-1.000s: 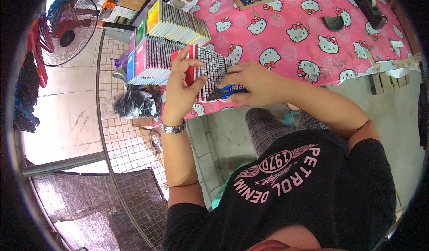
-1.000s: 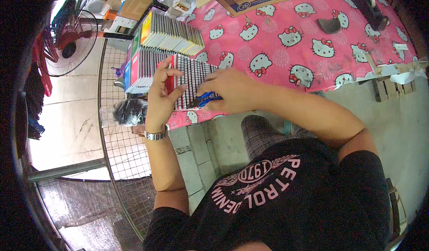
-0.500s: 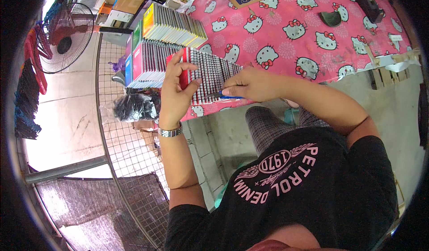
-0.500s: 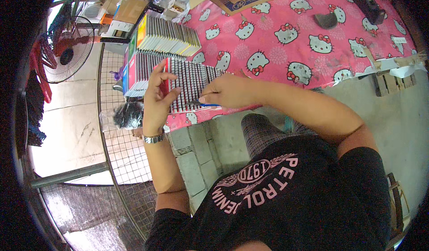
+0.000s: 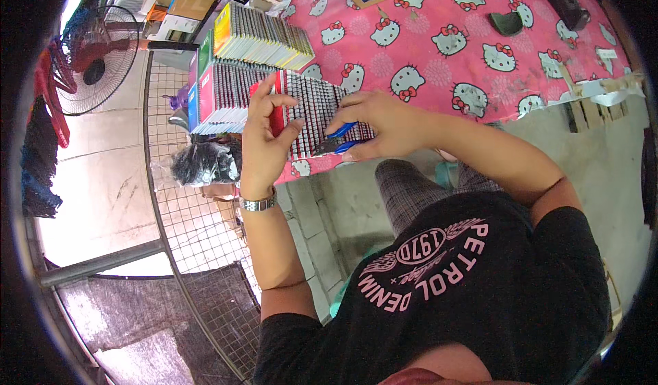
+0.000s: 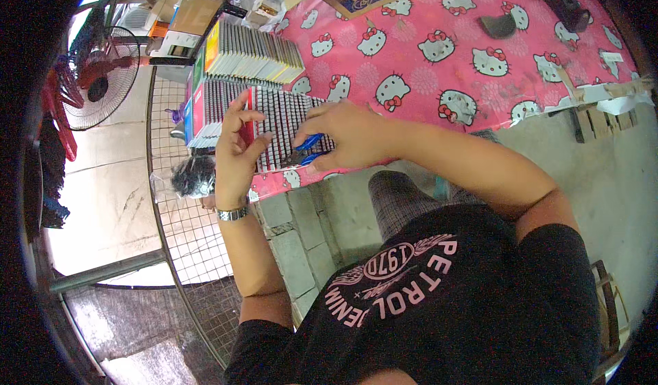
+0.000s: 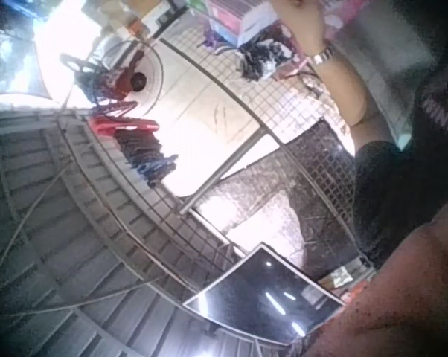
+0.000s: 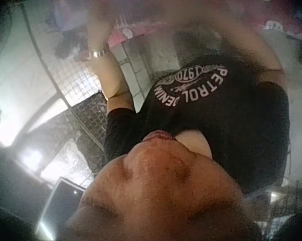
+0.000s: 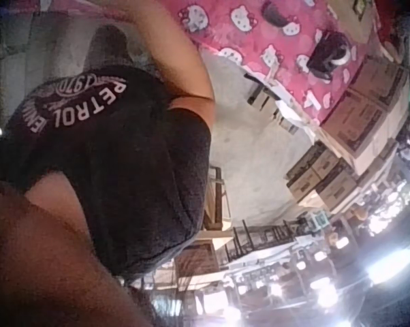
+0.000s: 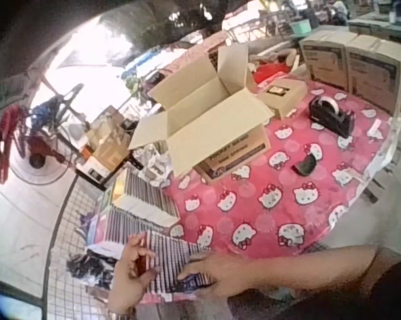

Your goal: The person organizes stacks of small spiral-bound notebooks on a table, aligning the edges and using a pair of shears to trim excess material from the spiral spines.

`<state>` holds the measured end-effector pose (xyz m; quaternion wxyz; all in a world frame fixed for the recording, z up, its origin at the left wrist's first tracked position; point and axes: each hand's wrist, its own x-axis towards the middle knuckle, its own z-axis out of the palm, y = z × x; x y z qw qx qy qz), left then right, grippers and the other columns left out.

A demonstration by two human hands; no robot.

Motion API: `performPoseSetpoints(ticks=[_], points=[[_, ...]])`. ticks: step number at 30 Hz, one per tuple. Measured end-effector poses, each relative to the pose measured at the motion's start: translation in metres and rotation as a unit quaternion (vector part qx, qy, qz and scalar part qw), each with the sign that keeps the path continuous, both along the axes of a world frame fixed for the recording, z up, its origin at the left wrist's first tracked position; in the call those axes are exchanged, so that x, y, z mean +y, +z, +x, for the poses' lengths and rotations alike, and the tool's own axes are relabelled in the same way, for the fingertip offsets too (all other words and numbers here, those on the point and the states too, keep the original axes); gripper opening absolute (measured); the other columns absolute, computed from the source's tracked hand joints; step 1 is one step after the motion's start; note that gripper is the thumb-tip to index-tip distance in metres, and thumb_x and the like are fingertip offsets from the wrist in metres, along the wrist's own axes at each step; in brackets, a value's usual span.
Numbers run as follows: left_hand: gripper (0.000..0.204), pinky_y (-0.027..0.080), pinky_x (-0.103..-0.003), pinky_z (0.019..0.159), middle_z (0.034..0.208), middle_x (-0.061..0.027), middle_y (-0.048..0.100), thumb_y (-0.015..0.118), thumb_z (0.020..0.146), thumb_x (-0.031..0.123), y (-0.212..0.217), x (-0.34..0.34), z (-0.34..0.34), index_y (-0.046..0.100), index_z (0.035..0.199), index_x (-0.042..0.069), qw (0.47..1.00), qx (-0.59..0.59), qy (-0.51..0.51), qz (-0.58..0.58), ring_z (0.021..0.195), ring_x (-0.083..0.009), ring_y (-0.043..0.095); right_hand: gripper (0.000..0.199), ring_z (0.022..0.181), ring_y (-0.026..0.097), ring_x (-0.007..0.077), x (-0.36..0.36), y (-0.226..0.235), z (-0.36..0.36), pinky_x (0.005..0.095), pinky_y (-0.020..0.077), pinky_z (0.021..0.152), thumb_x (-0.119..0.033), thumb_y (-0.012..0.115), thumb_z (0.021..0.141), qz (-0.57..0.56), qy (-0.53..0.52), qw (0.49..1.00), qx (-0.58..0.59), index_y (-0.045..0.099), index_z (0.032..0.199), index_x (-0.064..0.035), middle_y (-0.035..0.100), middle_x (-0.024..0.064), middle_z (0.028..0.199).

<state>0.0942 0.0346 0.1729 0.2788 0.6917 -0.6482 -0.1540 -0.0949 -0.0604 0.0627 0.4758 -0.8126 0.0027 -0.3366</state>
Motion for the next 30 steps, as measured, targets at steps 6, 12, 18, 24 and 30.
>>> performPoseSetpoints(ticks=[6, 12, 18, 24, 30], points=[[0.033, 0.027, -0.038, 0.111, 0.146, -0.0144, 0.039, 0.068, 0.070, -0.007, -0.001, -0.001, -0.003, 0.062, 0.099, 0.008, 1.000, -0.011, -0.001, 0.000, 0.138, -0.0293, 0.032, 0.031, 0.085, 0.065, 0.0283, -0.006, 0.008, 0.003, 0.0371, 0.0503, 0.073, -0.020, 0.070, 0.079, 0.143, 0.123, 0.966, 0.178, 0.064, 0.104, -0.0024, 0.065, 0.0155, 0.098], [0.032, 0.026, -0.038, 0.111, 0.146, -0.0138, 0.039, 0.069, 0.070, -0.007, 0.000, -0.001, 0.001, 0.062, 0.098, 0.008, 1.000, -0.010, -0.006, 0.002, 0.138, -0.0294, 0.032, 0.028, 0.088, 0.065, 0.0296, 0.000, -0.007, 0.001, 0.0390, 0.0504, 0.077, -0.024, 0.066, 0.083, 0.014, 0.029, 0.999, 0.033, 0.066, 0.102, -0.0032, 0.066, 0.0147, 0.089], [0.032, 0.026, -0.038, 0.112, 0.146, -0.0142, 0.039, 0.069, 0.070, -0.007, 0.000, 0.000, 0.001, 0.062, 0.098, 0.008, 1.000, -0.001, -0.004, 0.009, 0.138, -0.0291, 0.032, 0.033, 0.088, 0.063, 0.0313, -0.004, -0.007, 0.004, 0.0403, 0.0494, 0.078, -0.028, 0.068, 0.080, 0.109, 0.097, 0.975, 0.169, 0.065, 0.104, -0.0065, 0.063, 0.0131, 0.090], [0.033, 0.027, -0.033, 0.108, 0.147, -0.0120, 0.040, 0.066, 0.071, -0.006, -0.001, -0.001, 0.001, 0.060, 0.100, 0.006, 1.000, -0.008, -0.010, 0.000, 0.133, -0.0234, 0.039, 0.030, 0.083, 0.064, 0.0311, 0.000, -0.020, 0.002, 0.0407, 0.0490, 0.077, -0.032, 0.060, 0.088, 0.025, 0.008, 1.000, 0.013, 0.066, 0.099, -0.0043, 0.062, 0.0155, 0.079], [0.033, 0.027, -0.033, 0.108, 0.147, -0.0121, 0.039, 0.066, 0.071, -0.006, -0.001, 0.001, 0.002, 0.060, 0.101, 0.006, 1.000, -0.017, -0.006, 0.008, 0.133, -0.0231, 0.038, 0.034, 0.089, 0.063, 0.0323, -0.007, 0.005, 0.000, 0.0410, 0.0488, 0.079, -0.030, 0.068, 0.081, 0.106, 0.130, 0.954, 0.249, 0.065, 0.103, -0.0044, 0.063, 0.0152, 0.092]])
